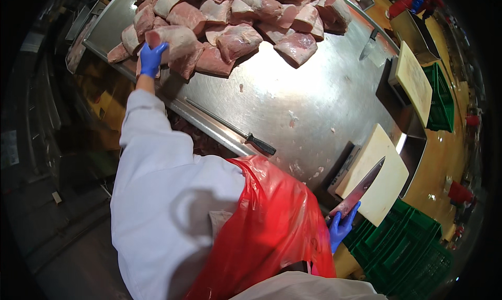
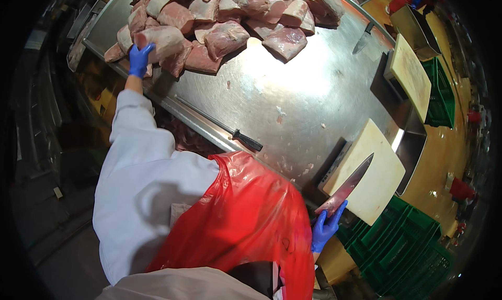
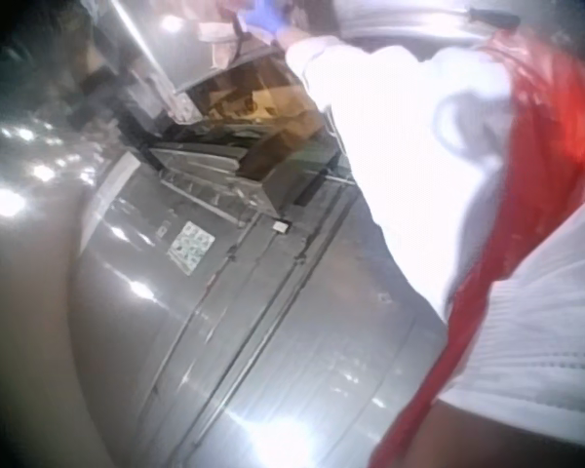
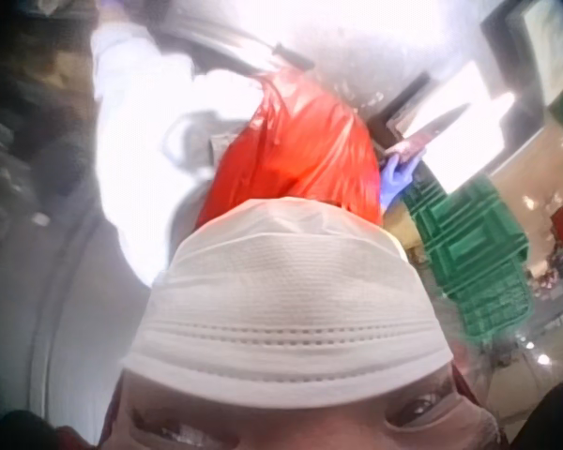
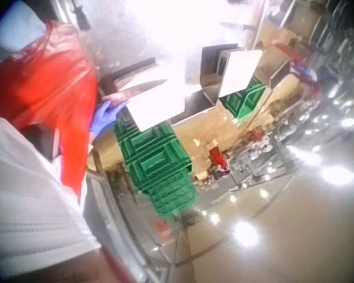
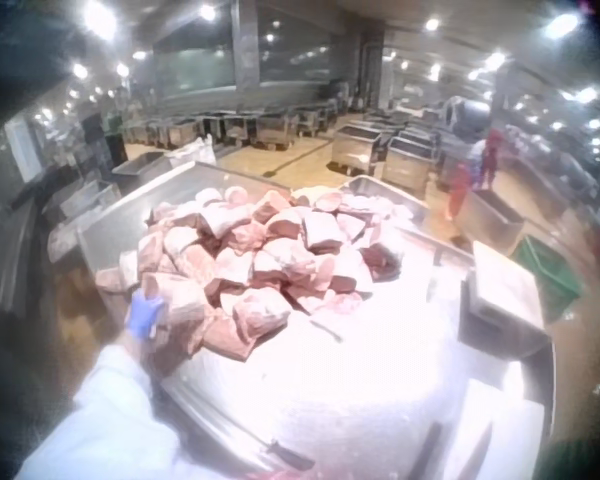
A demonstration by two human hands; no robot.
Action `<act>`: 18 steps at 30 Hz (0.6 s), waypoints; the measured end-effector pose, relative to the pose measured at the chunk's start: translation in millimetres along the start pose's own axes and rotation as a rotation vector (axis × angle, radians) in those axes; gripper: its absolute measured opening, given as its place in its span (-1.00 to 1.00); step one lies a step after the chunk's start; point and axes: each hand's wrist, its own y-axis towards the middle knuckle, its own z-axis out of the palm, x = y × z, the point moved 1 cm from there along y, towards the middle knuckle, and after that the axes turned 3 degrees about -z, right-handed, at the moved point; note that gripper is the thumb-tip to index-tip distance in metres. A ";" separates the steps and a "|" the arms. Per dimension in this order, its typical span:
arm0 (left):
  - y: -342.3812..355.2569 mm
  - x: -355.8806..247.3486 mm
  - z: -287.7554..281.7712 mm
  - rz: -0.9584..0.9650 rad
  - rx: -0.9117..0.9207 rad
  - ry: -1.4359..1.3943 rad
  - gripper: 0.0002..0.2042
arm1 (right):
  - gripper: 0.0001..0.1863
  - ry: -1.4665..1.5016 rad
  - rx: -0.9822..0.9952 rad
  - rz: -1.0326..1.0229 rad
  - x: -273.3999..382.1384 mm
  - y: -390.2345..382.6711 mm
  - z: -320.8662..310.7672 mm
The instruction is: The person cuts raw meat into smaller pieces using a knife on a cutting board. The person places the cut pieces into a green crate.
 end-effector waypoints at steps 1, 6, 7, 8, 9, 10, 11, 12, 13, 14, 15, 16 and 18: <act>-20.9 1.6 7.0 -0.088 0.086 -0.179 -0.40 | -0.24 0.014 0.007 0.063 -2.8 -4.7 -3.9; -166.0 -85.1 126.8 -0.294 0.588 -0.652 -0.43 | -0.13 0.097 -0.059 0.051 -33.7 -1.8 -21.3; -191.5 -94.2 160.3 -0.334 0.708 -0.711 -0.43 | -0.09 0.109 -0.083 0.018 -35.6 0.8 -27.0; -219.2 -107.5 192.1 -0.372 0.826 -0.761 -0.43 | -0.09 0.177 -0.107 0.058 -11.1 4.9 -29.2; -251.7 -129.8 221.4 -0.423 0.922 -0.754 -0.48 | -0.09 0.122 -0.118 0.026 -17.6 6.8 -38.2; -275.8 -136.5 252.8 -0.533 1.005 -0.766 -0.53 | -0.10 0.189 -0.112 0.029 -24.1 8.4 -45.5; -300.1 -144.6 283.7 -0.647 1.086 -0.771 -0.58 | -0.13 0.109 -0.127 -0.015 -30.6 8.9 -57.5; -329.3 -165.6 312.7 -0.689 1.165 -0.766 -0.63 | -0.17 0.147 -0.147 0.014 -28.9 5.2 -67.5; -360.1 -189.6 342.5 -0.734 1.250 -0.755 -0.66 | -0.22 0.139 -0.175 0.016 -33.9 -1.0 -80.7; -387.8 -206.1 371.9 -0.758 1.307 -0.767 -0.68 | -0.23 0.154 -0.231 0.029 -44.0 -6.2 -91.5; -414.6 -218.8 400.4 -0.785 1.360 -0.778 -0.70 | -0.24 0.169 -0.283 0.043 -54.5 -13.5 -101.2; -441.6 -233.2 425.2 -0.790 1.389 -0.778 -0.71 | -0.26 0.189 -0.315 0.052 -60.8 -23.8 -112.0; -487.8 -253.0 468.4 -0.785 1.439 -0.724 -0.63 | -0.35 0.296 -0.387 0.076 -85.3 -44.0 -128.0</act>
